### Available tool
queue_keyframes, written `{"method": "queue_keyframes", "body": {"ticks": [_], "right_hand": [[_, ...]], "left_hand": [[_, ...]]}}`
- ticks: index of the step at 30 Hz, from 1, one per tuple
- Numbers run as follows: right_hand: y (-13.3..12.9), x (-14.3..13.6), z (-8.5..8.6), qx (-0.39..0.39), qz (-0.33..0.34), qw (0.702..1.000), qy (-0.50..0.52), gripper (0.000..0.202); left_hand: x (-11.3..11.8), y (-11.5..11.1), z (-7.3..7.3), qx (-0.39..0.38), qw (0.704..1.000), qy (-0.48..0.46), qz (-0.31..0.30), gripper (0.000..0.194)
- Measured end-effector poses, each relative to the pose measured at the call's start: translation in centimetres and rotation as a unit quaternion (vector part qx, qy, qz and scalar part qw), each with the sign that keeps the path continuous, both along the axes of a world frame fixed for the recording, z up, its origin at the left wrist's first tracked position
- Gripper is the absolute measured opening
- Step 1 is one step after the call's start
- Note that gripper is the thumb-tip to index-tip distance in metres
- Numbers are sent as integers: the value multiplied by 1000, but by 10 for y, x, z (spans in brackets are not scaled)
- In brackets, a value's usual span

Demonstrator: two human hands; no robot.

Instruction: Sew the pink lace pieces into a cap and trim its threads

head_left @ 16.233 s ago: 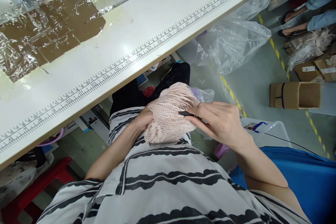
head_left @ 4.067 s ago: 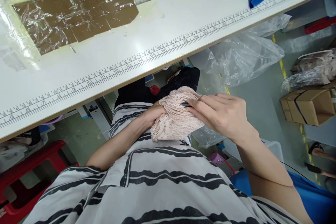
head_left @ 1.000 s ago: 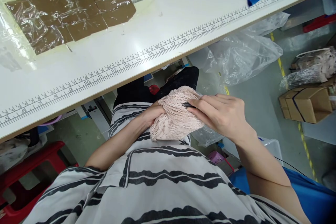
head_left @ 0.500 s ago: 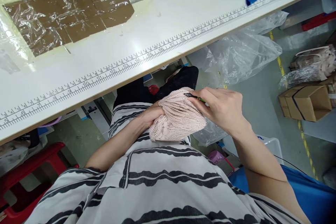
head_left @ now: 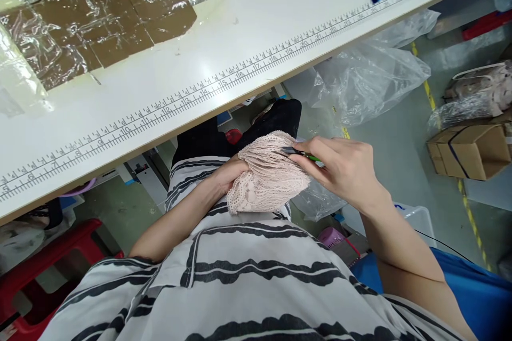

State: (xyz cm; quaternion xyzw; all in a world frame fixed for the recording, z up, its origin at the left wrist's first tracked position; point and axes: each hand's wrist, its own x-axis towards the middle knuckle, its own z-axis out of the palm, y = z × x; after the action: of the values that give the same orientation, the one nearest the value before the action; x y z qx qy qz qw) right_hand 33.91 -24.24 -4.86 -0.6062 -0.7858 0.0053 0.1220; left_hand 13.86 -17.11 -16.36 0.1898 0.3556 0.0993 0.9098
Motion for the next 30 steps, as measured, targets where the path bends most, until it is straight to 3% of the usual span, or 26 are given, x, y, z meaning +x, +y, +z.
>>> {"method": "queue_keyframes", "body": {"ticks": [12, 22, 30], "right_hand": [[4, -2, -3, -51, -14, 998, 22, 25], [5, -2, -3, -88, -23, 996, 15, 29], [2, 4, 3, -14, 0, 1000, -13, 24]], "left_hand": [[0, 1, 2, -3, 1000, -3, -8, 58], [0, 0, 1, 4, 1000, 1, -7, 67], [-2, 1, 3, -1, 1000, 12, -5, 68]]}}
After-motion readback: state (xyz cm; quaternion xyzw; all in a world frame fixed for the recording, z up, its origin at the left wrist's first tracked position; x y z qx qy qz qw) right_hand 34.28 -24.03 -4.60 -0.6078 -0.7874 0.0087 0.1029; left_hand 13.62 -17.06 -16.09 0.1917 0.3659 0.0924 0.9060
